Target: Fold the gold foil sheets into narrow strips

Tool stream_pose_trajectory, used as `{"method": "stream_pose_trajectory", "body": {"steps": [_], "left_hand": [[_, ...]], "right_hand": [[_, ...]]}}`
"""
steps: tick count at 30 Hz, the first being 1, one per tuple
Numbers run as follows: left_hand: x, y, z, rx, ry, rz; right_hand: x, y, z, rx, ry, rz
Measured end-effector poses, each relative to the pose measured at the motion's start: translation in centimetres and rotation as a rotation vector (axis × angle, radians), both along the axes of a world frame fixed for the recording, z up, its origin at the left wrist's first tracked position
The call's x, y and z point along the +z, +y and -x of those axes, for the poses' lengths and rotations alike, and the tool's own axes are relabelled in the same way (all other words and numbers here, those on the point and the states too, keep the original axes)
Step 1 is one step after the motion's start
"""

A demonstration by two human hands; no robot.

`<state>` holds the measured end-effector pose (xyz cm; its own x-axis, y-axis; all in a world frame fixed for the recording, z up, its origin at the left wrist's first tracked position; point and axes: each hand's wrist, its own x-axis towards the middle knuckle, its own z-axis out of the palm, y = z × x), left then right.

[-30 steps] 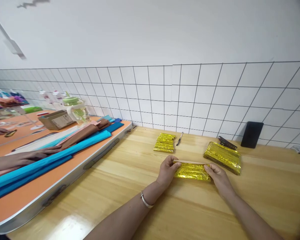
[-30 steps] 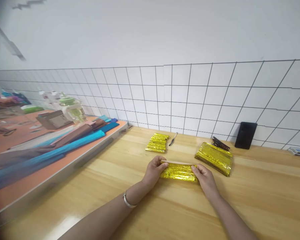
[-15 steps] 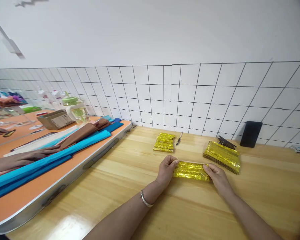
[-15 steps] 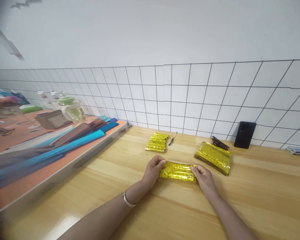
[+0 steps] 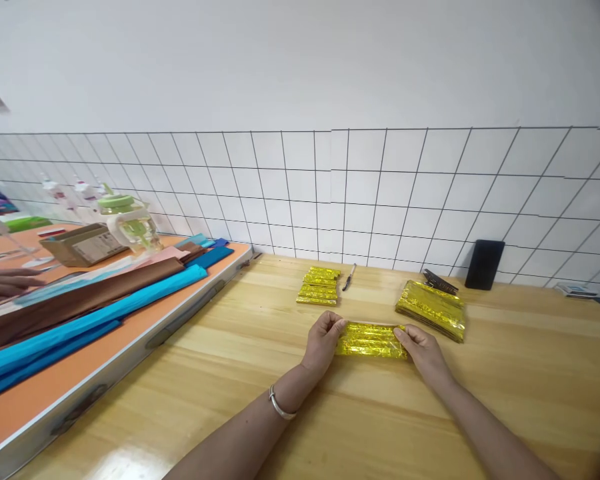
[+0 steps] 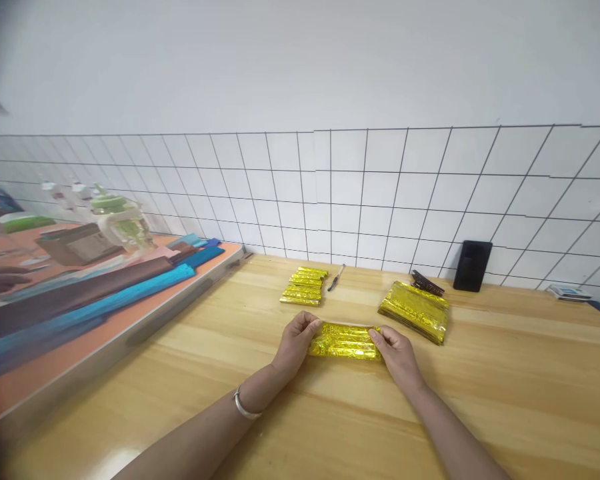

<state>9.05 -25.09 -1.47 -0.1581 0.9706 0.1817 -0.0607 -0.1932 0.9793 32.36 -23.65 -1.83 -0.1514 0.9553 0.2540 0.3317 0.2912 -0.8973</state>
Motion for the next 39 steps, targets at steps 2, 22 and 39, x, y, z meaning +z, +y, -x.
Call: {"method": "stream_pose_trajectory", "body": {"steps": [2, 22, 39], "left_hand": [[0.1, -0.1, 0.0, -0.005, 0.018, -0.010], [-0.9, 0.8, 0.9, -0.028, 0.674, 0.025], [0.5, 0.4, 0.7, -0.112, 1.277, -0.141]], "right_hand": [[0.2, -0.2, 0.1, -0.008, -0.020, -0.024], [-1.3, 0.9, -0.4, -0.178, -0.538, -0.221], [-0.6, -0.1, 0.4, -0.243, -0.870, -0.290]]}}
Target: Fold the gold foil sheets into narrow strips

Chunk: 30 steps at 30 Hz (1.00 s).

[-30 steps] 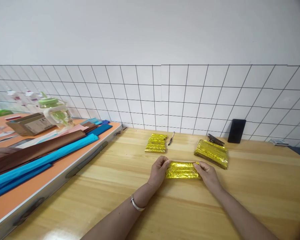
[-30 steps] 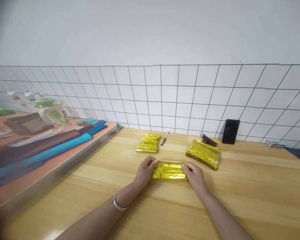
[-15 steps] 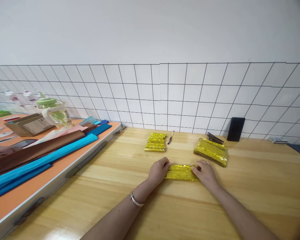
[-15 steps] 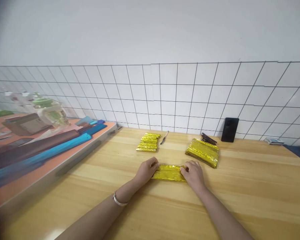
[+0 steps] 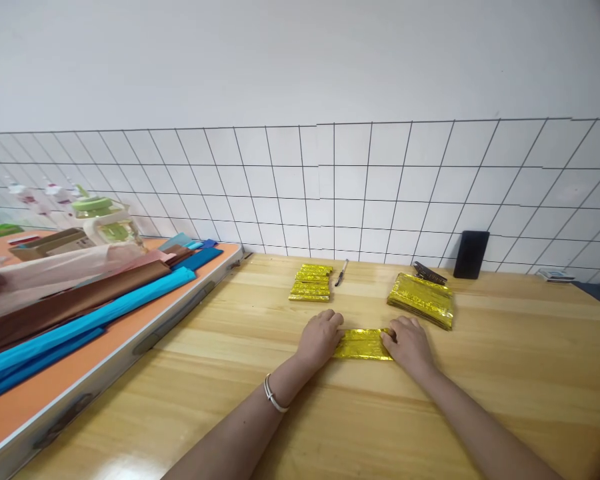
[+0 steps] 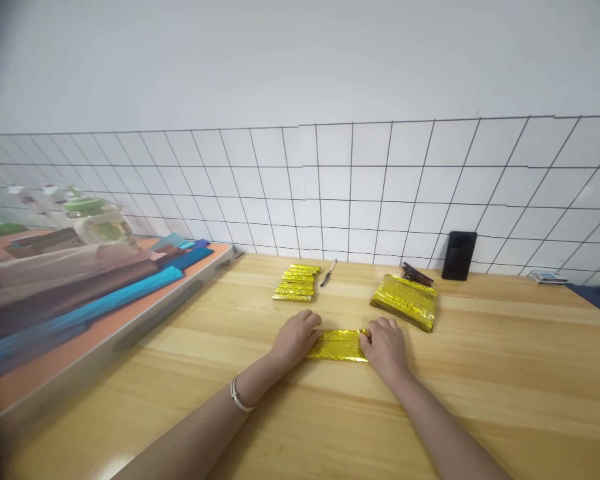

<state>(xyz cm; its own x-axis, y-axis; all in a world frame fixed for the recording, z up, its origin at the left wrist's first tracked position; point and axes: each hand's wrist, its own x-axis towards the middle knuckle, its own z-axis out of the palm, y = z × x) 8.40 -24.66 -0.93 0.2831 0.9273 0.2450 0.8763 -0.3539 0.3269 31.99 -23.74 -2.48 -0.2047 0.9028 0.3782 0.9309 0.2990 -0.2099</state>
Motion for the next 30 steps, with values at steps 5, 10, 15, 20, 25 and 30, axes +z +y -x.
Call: {"method": "stream_pose_trajectory", "body": {"steps": [5, 10, 15, 20, 25, 30], "left_hand": [[0.8, -0.5, -0.5, -0.343, 0.093, -0.062], [1.1, -0.6, -0.5, -0.478, 0.128, -0.079], [0.9, -1.4, -1.7, -0.308, 0.223, -0.048], [0.5, -2.8, -3.2, -0.240, 0.260, -0.082], [-0.3, -3.1, -2.9, -0.291, 0.191, -0.055], [-0.9, -3.1, -2.2, -0.410, 0.140, -0.026]], "right_hand": [[0.1, -0.1, 0.0, -0.020, -0.036, 0.005], [0.0, 0.0, 0.0, -0.026, -0.026, 0.014], [0.0, -0.1, 0.0, -0.036, -0.013, 0.021], [0.0, 0.0, -0.1, -0.032, -0.005, 0.025], [-0.1, 0.1, -0.3, -0.022, 0.005, 0.021], [-0.3, 0.1, -0.3, -0.013, 0.005, 0.029]]}}
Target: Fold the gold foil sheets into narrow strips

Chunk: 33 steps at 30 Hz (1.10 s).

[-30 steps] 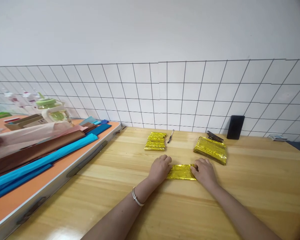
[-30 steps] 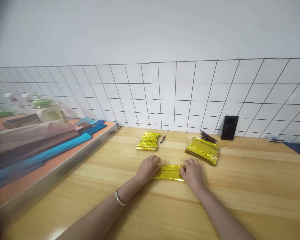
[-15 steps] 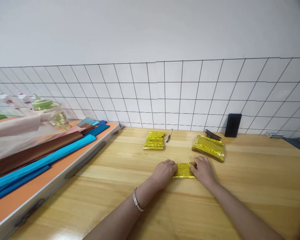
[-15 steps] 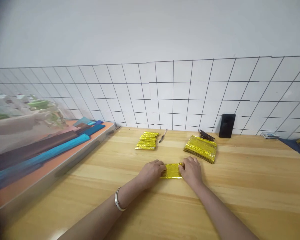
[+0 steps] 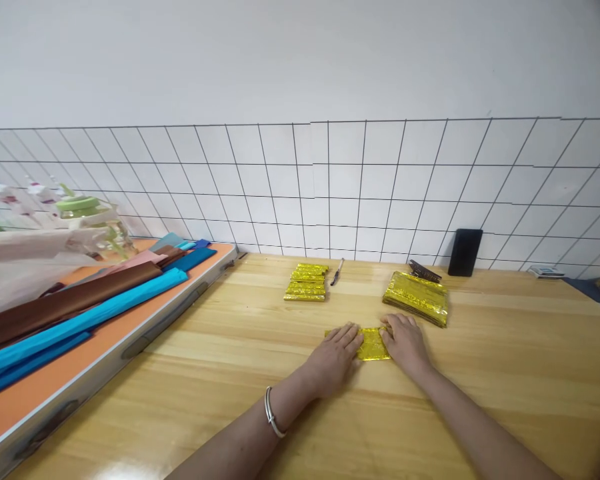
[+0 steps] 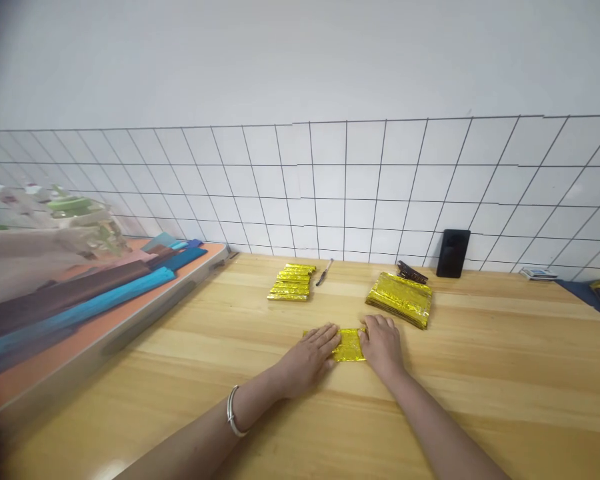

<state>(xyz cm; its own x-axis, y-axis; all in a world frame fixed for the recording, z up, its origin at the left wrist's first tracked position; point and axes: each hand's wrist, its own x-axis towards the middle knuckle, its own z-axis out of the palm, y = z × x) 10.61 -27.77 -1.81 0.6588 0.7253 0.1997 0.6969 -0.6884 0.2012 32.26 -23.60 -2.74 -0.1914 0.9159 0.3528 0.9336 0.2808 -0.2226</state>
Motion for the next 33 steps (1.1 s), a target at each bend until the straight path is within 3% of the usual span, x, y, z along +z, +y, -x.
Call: {"method": "stream_pose_trajectory", "body": {"steps": [5, 8, 11, 13, 18, 23, 28, 33], "left_hand": [[0.3, -0.6, 0.3, -0.042, 0.032, -0.008], [0.3, -0.6, 0.3, -0.045, 0.031, -0.008], [-0.1, -0.6, 0.1, -0.044, -0.003, -0.043], [-0.4, -0.6, 0.0, -0.045, -0.033, -0.064], [0.0, -0.7, 0.3, -0.086, -0.067, -0.068], [1.5, -1.7, 2.8, -0.198, 0.022, 0.024], [2.0, -3.4, 5.9, -0.132, 0.046, 0.058], [1.7, -4.0, 6.8, -0.089, 0.027, 0.054]], "right_hand": [[0.7, -0.4, 0.4, 0.056, -0.034, -0.016], [1.4, -1.4, 1.6, 0.212, -0.077, -0.036], [1.6, -2.8, 3.2, 0.421, -0.073, 0.075], [1.4, -3.6, 4.0, 0.481, -0.066, 0.176], [1.0, -4.5, 4.0, 0.493, -0.102, 0.236], [0.9, -4.4, 2.7, 0.539, -0.181, 0.224], [0.6, -4.3, 1.6, 0.573, -0.204, 0.232], [0.1, -4.2, 1.6, 0.548, -0.205, 0.216]]}}
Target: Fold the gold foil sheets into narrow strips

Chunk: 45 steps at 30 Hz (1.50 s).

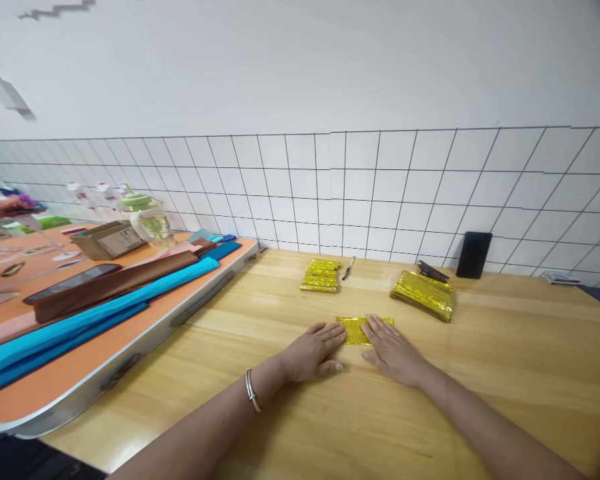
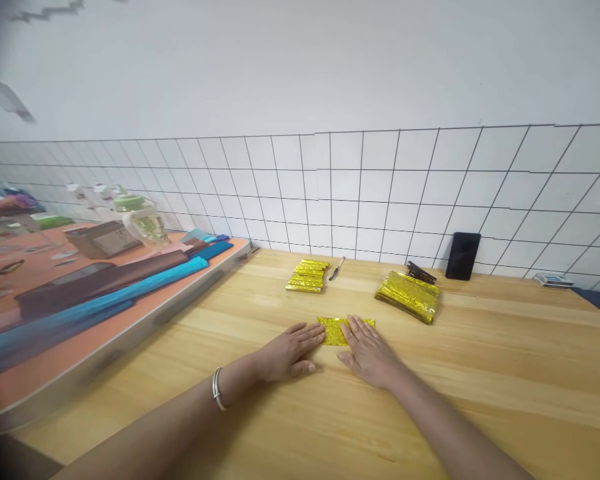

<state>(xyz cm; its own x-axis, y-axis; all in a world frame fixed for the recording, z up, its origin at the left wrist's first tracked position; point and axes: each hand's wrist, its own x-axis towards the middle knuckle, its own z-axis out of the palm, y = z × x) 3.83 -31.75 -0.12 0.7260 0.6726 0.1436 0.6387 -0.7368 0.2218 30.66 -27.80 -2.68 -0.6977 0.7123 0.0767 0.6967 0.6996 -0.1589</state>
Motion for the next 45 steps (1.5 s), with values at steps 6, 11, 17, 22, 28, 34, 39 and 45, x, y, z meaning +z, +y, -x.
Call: {"method": "stream_pose_trajectory", "body": {"steps": [6, 11, 17, 22, 28, 34, 39, 45], "left_hand": [[0.5, -0.7, 0.9, 0.006, 0.013, -0.024], [2.2, 0.1, 0.2, 0.037, -0.012, -0.003], [1.3, 2.6, -4.8, 0.136, -0.165, -0.004], [-1.6, 3.2, -6.8, 0.073, -0.174, 0.006], [-2.4, 2.7, -6.4, 0.075, -0.063, -0.041], [-1.9, 2.3, -6.1, 0.006, 0.046, -0.087], [-1.0, 1.9, -4.8, -0.073, 0.093, -0.076], [-0.7, 1.6, -4.2, -0.087, 0.076, -0.064]], "right_hand": [[0.1, -0.3, 0.1, -0.021, -0.020, 0.014], [0.3, -0.3, 0.1, -0.029, -0.027, 0.015], [0.7, -0.4, 0.3, -0.026, -0.013, 0.004], [0.6, -0.5, 0.4, -0.032, -0.019, -0.009], [0.0, -0.2, -0.1, 0.004, -0.036, -0.056], [-0.6, -0.3, -2.5, -0.029, -0.050, -0.068], [-0.6, -0.6, -3.3, -0.035, -0.030, -0.089], [0.7, -1.4, -2.8, -0.016, -0.009, -0.116]]}}
